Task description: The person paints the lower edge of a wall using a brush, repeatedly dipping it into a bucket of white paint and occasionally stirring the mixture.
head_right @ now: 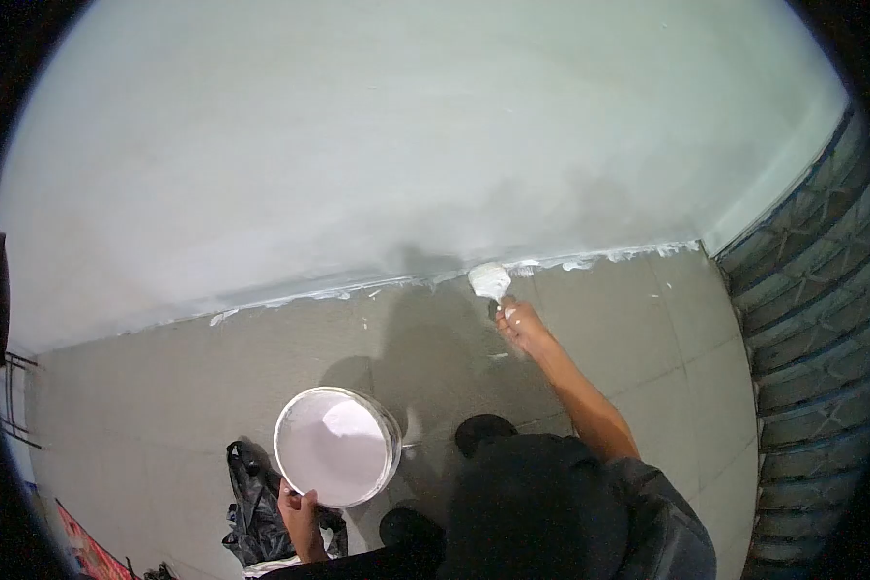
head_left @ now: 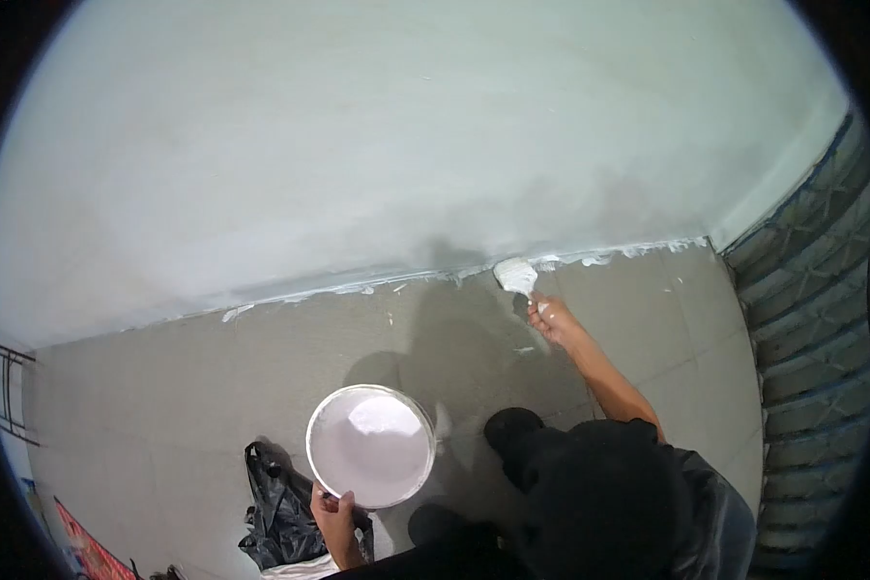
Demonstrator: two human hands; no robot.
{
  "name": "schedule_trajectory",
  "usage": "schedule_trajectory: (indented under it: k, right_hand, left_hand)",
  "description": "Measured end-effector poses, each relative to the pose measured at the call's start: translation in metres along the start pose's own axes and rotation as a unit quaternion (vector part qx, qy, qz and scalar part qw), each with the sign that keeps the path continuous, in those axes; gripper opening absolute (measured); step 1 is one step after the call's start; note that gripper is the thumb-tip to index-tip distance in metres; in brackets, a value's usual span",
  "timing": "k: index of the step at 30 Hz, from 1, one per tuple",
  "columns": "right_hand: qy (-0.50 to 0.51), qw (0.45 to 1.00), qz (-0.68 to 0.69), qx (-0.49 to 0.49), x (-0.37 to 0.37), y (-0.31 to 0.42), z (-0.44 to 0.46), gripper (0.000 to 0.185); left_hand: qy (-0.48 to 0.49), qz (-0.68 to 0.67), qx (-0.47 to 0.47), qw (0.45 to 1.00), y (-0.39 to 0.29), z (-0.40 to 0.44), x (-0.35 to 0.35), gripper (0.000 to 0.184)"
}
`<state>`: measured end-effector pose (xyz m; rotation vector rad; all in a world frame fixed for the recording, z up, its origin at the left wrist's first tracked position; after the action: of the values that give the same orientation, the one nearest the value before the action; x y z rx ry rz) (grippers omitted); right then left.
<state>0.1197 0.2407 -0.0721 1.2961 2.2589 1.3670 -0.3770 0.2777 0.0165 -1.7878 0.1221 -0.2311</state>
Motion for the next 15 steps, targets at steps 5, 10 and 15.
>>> schedule_trajectory:
  k: [5,10,15]
  right_hand:
    - [0.015,0.988,0.137,0.067,0.008,0.026,0.022,0.012]
    - [0.116,0.969,0.212,0.054,0.008,0.069,-0.003,0.013]
    - [0.118,0.985,0.120,-0.041,0.019,0.093,-0.079,0.023]
  left_hand:
    - [0.010,0.015,0.013,1.000,-0.001,-0.001,0.001,0.045]
    - [-0.001,0.004,-0.008,1.000,0.002,0.001,-0.002,0.040]
    - [-0.012,-0.004,-0.020,1.000,-0.008,-0.001,0.007,0.036]
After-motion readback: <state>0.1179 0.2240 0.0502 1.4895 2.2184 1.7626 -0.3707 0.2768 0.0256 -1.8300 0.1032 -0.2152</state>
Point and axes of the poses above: each hand's wrist, its own z-axis towards the middle knuckle, its own x-axis out of the palm, y = z × x, the point moved 1 cm from there along z, towards the middle knuckle, and after that the axes turned 1 degree about z, right-handed, at the moved point
